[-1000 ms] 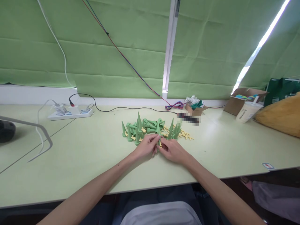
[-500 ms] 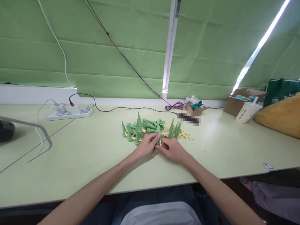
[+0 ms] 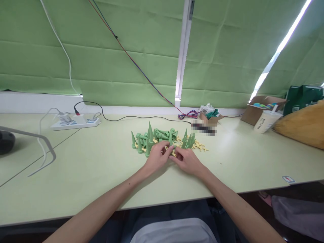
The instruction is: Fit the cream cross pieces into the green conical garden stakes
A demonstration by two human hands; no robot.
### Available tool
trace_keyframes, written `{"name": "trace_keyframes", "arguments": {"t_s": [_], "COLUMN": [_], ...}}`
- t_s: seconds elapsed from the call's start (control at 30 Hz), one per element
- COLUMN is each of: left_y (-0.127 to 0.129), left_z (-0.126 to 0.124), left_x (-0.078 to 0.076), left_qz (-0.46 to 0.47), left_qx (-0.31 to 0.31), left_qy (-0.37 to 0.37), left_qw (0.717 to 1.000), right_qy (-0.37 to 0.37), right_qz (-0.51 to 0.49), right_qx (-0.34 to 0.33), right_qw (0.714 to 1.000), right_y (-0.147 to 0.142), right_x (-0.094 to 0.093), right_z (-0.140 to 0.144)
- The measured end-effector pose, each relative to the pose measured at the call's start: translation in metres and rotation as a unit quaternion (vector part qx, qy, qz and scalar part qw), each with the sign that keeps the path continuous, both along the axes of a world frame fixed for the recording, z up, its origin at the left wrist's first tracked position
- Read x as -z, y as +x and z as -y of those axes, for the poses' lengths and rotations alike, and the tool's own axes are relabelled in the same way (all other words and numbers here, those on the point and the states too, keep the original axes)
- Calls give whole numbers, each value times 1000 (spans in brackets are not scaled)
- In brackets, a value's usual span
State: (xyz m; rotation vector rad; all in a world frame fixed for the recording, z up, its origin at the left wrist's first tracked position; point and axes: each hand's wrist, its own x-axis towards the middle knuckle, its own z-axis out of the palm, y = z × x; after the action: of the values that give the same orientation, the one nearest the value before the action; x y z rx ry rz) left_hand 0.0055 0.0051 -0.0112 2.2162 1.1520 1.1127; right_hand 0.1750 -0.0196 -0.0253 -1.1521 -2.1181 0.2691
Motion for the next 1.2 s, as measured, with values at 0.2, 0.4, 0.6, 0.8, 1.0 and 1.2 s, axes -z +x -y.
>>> {"name": "trace_keyframes", "arguments": {"t_s": [0.2, 0.4, 0.6, 0.8, 1.0, 1.2], "left_y": [-2, -4, -5, -6, -9, -9], "left_z": [3, 5, 2, 2, 2, 0], "left_x": [-1, 1, 2, 3, 5, 5], "left_qz": [-45, -125, -154, -174, -172, -169], "left_qx": [-20, -26, -44, -52, -60, -51], "left_qy": [24, 23, 7, -25, -36, -31], "left_qw": [998, 992, 987, 983, 983, 984], "right_qy": [-2, 10, -6, -28, -31, -34], "right_qz": [4, 11, 29, 61, 79, 119], "right_qx": [31, 47, 57, 57, 64, 79], "right_qw": [1000, 999, 998, 996, 994, 989], "right_y": [1, 2, 4, 4, 5, 4], "right_x": [-3, -3, -1, -2, -2, 1], "right_z": [0, 1, -1, -1, -1, -3]}}
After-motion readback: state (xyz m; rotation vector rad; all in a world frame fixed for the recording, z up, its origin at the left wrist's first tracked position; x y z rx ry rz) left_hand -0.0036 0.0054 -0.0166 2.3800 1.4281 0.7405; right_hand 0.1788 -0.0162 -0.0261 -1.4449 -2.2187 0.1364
